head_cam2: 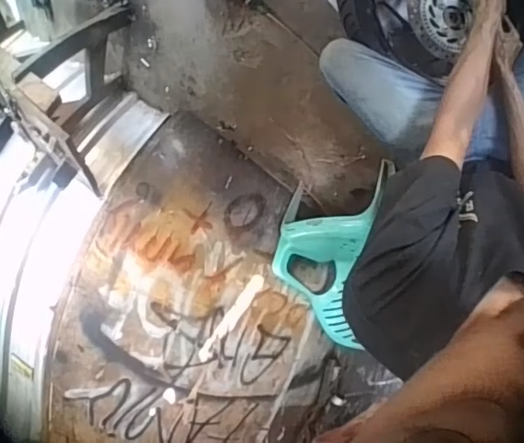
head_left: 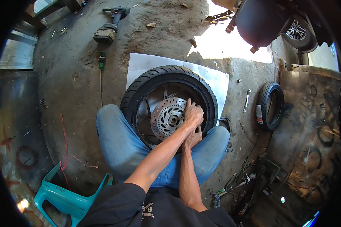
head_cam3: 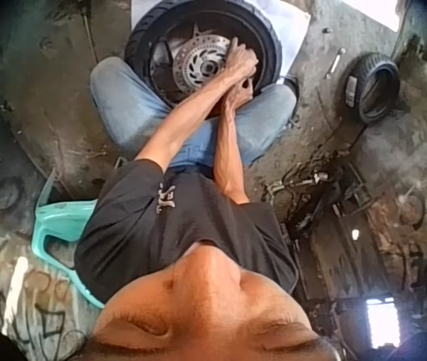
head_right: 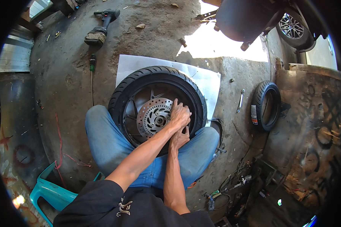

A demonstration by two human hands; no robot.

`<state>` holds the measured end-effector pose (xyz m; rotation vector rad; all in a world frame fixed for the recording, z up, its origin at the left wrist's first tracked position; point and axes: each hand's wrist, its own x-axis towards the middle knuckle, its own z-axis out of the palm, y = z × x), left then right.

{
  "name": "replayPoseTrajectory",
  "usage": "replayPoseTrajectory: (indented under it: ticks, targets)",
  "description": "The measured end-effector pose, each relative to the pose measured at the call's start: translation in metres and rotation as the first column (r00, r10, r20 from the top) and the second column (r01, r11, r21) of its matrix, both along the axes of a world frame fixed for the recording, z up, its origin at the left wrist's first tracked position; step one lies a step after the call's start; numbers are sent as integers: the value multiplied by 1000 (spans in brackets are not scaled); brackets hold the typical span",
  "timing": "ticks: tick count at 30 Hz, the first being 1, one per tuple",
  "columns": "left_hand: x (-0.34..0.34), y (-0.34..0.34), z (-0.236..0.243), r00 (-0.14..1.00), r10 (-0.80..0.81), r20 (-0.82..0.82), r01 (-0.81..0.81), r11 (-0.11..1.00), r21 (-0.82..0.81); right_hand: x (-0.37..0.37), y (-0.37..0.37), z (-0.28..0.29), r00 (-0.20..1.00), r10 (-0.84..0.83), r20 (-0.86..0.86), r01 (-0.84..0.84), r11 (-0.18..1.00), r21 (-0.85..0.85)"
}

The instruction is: Mounting a new tire onto a motorcycle wheel rim using hand tools.

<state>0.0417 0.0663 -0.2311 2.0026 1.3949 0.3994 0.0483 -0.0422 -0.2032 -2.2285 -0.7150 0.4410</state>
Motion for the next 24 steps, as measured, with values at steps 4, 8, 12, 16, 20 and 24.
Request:
replayPoseTrajectory:
  ticks: [4, 8, 12, 16, 20, 24]
  targets:
    - [-7, 0, 0, 1000, 2, 11, -3, 995, 97, -5, 9, 7, 998, -16, -64, 17, 1000, 3]
    - [-12, 1, 2, 1000, 0, 24, -3, 990, 141, -5, 9, 11, 996, -41, -85, 33, 994, -101]
    - [-11, 3, 8, 999, 10, 45, -14, 995, 99, -4, 13, 25, 996, -14, -90, 1, 990, -144]
    - [-13, 3, 3, 987, 91, 134, -108, 986, 125, -16, 26, 28, 999, -12, -37, 9, 997, -80]
    - [-8, 8, 2, 982, 120, 149, -137, 985, 107, -13, 30, 26, 998, 35, -59, -37, 999, -37]
    - [-6, 13, 2, 976, 134, 170, -136, 991, 1, -10, 41, 47, 995, 93, -48, -98, 987, -130]
